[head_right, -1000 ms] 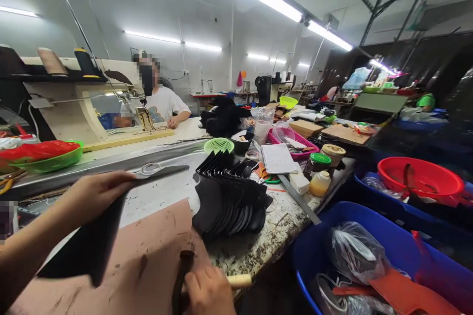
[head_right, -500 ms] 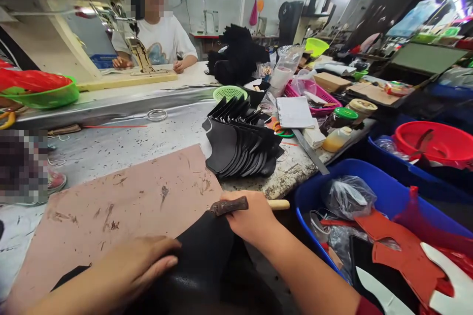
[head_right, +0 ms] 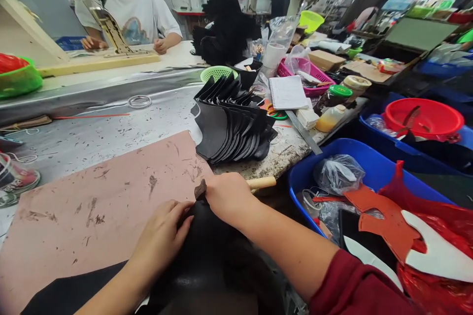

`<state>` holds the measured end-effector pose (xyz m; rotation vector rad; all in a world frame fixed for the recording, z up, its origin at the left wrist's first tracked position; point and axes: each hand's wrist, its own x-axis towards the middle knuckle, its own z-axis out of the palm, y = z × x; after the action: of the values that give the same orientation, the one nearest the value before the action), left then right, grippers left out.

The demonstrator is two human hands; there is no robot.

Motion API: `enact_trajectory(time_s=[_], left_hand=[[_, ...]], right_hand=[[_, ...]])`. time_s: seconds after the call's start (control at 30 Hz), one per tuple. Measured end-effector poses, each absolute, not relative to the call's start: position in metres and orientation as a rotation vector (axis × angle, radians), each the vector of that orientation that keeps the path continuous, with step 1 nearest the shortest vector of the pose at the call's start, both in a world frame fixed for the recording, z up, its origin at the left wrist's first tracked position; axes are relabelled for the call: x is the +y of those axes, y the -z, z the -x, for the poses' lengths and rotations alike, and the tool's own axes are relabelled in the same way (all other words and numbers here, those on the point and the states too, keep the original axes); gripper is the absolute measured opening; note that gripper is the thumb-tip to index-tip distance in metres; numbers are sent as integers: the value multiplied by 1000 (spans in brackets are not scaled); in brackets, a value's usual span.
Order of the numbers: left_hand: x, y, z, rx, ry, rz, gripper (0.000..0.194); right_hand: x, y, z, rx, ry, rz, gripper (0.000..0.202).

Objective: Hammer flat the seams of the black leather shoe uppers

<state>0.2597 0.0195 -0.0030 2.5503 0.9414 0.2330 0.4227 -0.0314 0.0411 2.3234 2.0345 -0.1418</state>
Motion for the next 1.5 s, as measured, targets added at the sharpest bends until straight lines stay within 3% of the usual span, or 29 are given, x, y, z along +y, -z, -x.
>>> enact_trajectory(time_s=[0.43,0.7,1.03,1.3,1.5], left_hand=[[19,5,-260,739,-384,-2793,22],[17,2,-261,598,-226,-3081,26],[24,4,-260,671,-276,-2876,20],[27,2,-253,622,-321,-2822,25],[28,-1,-245,595,-206,-2823,22]], right_hand=[[-28,-45,-421,2109,77,-2273,22],[-25,-54,-421,2253,40,-2246,19],[-20,-48,-433,2079,172,-2244,22],[-29,-46,-425,2106,245,-2247,22],[-34,-50,-416,2123,228,-2304,20]])
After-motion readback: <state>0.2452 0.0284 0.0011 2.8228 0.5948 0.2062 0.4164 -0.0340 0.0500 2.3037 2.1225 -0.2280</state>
